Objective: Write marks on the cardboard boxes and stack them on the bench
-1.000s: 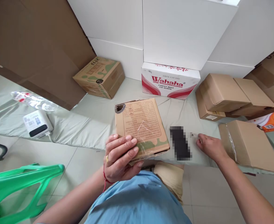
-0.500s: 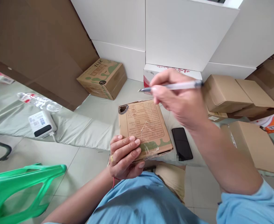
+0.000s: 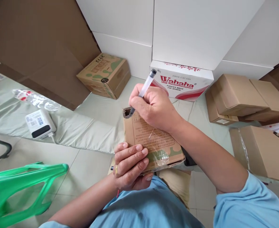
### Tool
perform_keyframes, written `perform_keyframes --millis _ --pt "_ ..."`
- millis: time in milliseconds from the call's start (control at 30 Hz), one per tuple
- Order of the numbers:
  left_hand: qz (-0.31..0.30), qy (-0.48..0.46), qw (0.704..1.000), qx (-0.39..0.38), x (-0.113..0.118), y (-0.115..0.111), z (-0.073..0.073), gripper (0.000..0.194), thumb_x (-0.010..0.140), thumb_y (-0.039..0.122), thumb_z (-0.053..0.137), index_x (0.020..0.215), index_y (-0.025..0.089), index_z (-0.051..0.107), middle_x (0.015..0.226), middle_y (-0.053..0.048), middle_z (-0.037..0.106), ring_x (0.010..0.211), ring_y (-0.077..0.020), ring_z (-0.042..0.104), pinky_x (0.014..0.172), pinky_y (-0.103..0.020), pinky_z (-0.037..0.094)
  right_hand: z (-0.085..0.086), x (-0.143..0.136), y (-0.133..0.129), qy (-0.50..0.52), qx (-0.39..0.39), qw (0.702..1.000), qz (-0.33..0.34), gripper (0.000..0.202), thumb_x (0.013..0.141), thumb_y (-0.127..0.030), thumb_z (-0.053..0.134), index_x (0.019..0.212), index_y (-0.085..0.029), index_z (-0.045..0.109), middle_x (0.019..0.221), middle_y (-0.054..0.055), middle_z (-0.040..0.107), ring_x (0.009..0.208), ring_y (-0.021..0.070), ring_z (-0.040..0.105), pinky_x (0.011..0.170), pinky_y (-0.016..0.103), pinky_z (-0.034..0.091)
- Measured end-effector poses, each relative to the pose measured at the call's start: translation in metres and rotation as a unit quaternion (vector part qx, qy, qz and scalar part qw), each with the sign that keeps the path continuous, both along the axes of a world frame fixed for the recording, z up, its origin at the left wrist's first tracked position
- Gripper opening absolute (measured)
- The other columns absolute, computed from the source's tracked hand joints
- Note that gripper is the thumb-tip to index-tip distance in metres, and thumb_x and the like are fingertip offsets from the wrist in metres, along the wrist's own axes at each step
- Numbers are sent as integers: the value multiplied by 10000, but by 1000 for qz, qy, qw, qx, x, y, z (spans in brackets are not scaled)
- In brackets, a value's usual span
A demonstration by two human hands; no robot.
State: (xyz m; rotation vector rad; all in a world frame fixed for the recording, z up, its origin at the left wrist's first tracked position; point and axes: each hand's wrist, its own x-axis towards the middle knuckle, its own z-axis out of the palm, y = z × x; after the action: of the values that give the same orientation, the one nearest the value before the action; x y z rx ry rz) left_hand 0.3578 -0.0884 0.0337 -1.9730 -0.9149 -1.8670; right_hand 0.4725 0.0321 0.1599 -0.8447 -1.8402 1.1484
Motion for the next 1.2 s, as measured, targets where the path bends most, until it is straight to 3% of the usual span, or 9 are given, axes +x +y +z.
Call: perform_keyframes --millis 167,300,567,800,1000,1200 --pt "-12 14 1000 -10 -2 -2 0 102 903 322 648 922 256 723 915 -23 816 933 -215 748 1037 -420 550 3 -3 1 -55 -2 997 48 175 943 -244 629 774 -219 594 595 -52 568 569 110 472 579 264 376" --pt "-5 -5 1000 -1 0 -1 0 112 914 314 622 891 264 720 892 -12 814 917 -206 744 1035 -421 554 2 -3 2 -68 8 997 47 168 936 -247 619 773 -219 592 602 -52 577 581 113 483 591 267 380" --pt "9 -40 999 5 8 2 1 235 1003 341 537 857 252 698 856 -13 785 898 -186 734 1058 -400 547 3 -4 -1 -57 12 998 -34 210 933 -199 606 724 -216 590 577 -53 510 567 113 417 589 286 353" --pt "3 -13 1000 2 4 1 1 117 916 324 615 882 271 714 862 -8 799 882 -209 731 999 -421 557 2 -5 2 -51 30 994 -86 279 959 -243 644 698 -218 551 652 -30 550 640 121 478 625 281 386" --pt "23 -29 999 6 7 0 -3 168 938 349 565 914 281 716 803 -7 784 827 -211 727 979 -434 569 2 -4 4 -33 6 999 -34 226 992 -309 659 793 -219 602 688 -23 638 638 122 539 629 272 422" --pt "-13 20 1000 -5 -3 -2 -3 115 866 351 678 937 280 734 934 -14 820 938 -230 747 1048 -445 541 2 -5 5 -38 -9 999 6 197 995 -334 665 850 -205 633 710 -21 684 598 106 522 598 265 396"
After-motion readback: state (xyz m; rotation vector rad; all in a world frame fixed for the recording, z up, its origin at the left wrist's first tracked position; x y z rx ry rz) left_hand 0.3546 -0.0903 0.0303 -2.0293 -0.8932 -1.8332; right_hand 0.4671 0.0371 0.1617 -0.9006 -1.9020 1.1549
